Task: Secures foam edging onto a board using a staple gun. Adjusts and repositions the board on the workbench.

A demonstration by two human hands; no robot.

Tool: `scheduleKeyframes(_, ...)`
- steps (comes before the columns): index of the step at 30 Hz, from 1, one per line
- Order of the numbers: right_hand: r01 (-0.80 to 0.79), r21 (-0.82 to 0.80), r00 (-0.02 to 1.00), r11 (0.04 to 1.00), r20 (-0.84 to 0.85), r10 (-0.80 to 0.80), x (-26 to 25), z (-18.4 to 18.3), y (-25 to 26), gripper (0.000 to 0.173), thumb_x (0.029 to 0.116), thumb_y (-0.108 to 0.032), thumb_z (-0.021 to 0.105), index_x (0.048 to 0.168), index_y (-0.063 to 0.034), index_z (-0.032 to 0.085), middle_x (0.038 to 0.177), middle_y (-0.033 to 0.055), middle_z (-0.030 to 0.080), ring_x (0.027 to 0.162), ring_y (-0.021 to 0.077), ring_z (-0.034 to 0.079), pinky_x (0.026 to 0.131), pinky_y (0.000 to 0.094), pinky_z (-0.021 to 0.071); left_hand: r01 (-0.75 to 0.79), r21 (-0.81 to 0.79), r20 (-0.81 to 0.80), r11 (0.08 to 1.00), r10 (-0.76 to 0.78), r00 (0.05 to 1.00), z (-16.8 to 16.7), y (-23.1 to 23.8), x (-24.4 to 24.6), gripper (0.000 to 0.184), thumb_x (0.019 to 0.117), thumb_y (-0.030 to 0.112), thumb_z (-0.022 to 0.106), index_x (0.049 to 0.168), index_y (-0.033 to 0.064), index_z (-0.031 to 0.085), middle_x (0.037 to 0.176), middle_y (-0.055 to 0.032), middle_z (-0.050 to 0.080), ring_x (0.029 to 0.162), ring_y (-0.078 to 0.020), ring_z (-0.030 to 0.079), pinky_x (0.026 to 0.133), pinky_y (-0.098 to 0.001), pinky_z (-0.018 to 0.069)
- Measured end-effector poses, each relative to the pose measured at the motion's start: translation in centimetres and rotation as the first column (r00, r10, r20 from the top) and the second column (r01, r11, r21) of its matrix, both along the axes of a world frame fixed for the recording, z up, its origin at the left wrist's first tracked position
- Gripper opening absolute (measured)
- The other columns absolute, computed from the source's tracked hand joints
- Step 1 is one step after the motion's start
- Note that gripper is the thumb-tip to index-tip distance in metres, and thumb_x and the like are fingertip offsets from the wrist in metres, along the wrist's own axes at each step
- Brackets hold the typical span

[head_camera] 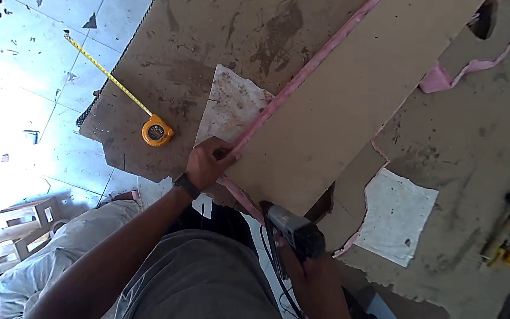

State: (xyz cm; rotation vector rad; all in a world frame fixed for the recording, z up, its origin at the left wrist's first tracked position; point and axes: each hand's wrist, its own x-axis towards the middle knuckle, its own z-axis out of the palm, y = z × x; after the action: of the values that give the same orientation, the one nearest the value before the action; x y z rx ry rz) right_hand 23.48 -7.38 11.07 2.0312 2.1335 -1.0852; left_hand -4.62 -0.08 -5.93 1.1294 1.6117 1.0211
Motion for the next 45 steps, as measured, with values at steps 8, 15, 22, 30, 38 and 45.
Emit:
scheduleKeyframes(8,-0.048,0.000,0.998,0.999,-0.028,0.048,-3.9,-0.4,2.1,0.031,0.1010,-0.041,0.059,0.114,-0.0145,0.069,0.088,-0.0077,0.072,0.073,0.0024,0.068,0.063,0.0282,0.0612,0.201,-0.253,0.127,0.946,-0.173,0.977,1.1,2.9,-2.7,0.035,0.0799,0.046,0.087,0.102,0.0207,0.076,0.083,0.0049,0.074,0.070,-0.0099,0.070,0.070,-0.0397,0.0629)
scheduleKeyframes(15,-0.088,0.026,0.996,0.996,-0.011,0.088,-7.1,0.0,3.5,0.032,0.1013,-0.043,0.057,0.112,-0.0149,0.069,0.087,-0.0079,0.071,0.072,0.0020,0.067,0.062,0.0283,0.0606,0.296,-0.219,0.218,0.930,-0.249,0.944,1.2,3.6,-3.9,0.028,0.0872,0.040,0.082,0.101,0.0167,0.077,0.087,0.0019,0.075,0.076,-0.0114,0.071,0.074,-0.0393,0.0630)
scheduleKeyframes(22,-0.090,0.002,0.996,0.996,0.016,0.090,-9.8,-0.1,4.4,0.032,0.1008,-0.044,0.056,0.110,-0.0167,0.070,0.085,-0.0072,0.070,0.070,0.0030,0.066,0.061,0.0283,0.0594,-0.110,-0.082,0.374,0.991,0.133,0.918,2.2,0.4,-8.9,0.028,0.1066,0.029,0.056,0.111,0.0075,0.074,0.107,-0.0068,0.076,0.085,-0.0204,0.072,0.070,-0.0370,0.0606)
scheduleKeyframes(30,-0.052,0.014,0.998,0.999,0.043,0.051,-11.3,0.2,5.2,0.033,0.1012,-0.045,0.056,0.111,-0.0164,0.070,0.082,-0.0075,0.070,0.067,0.0034,0.065,0.059,0.0289,0.0587,-0.086,-0.106,0.445,0.991,0.125,0.887,3.8,-2.9,-8.9,0.026,0.1077,0.025,0.054,0.109,0.0083,0.074,0.099,-0.0076,0.076,0.075,-0.0210,0.068,0.064,-0.0336,0.0575)
scheduleKeyframes(38,-0.040,0.003,0.989,0.999,0.141,0.039,-10.9,1.0,8.2,0.033,0.1013,-0.047,0.055,0.107,-0.0178,0.069,0.076,-0.0066,0.066,0.063,0.0063,0.063,0.058,0.0317,0.0570,-0.014,-0.095,0.352,0.995,0.046,0.935,3.0,-3.1,-7.7,0.018,0.1042,0.021,0.059,0.110,0.0133,0.074,0.099,-0.0013,0.075,0.080,-0.0167,0.070,0.069,-0.0360,0.0618)
scheduleKeyframes(45,-0.023,-0.021,0.976,1.000,0.214,0.027,-10.1,-0.5,13.2,0.029,0.1000,-0.045,0.057,0.103,-0.0180,0.066,0.067,-0.0040,0.061,0.055,0.0117,0.061,0.051,0.0376,0.0551,0.170,-0.250,-0.001,0.953,-0.176,0.984,2.4,0.0,-1.7,0.062,0.0817,0.056,0.081,0.132,0.0221,0.068,0.120,0.0019,0.066,0.104,-0.0128,0.066,0.092,-0.0419,0.0598)
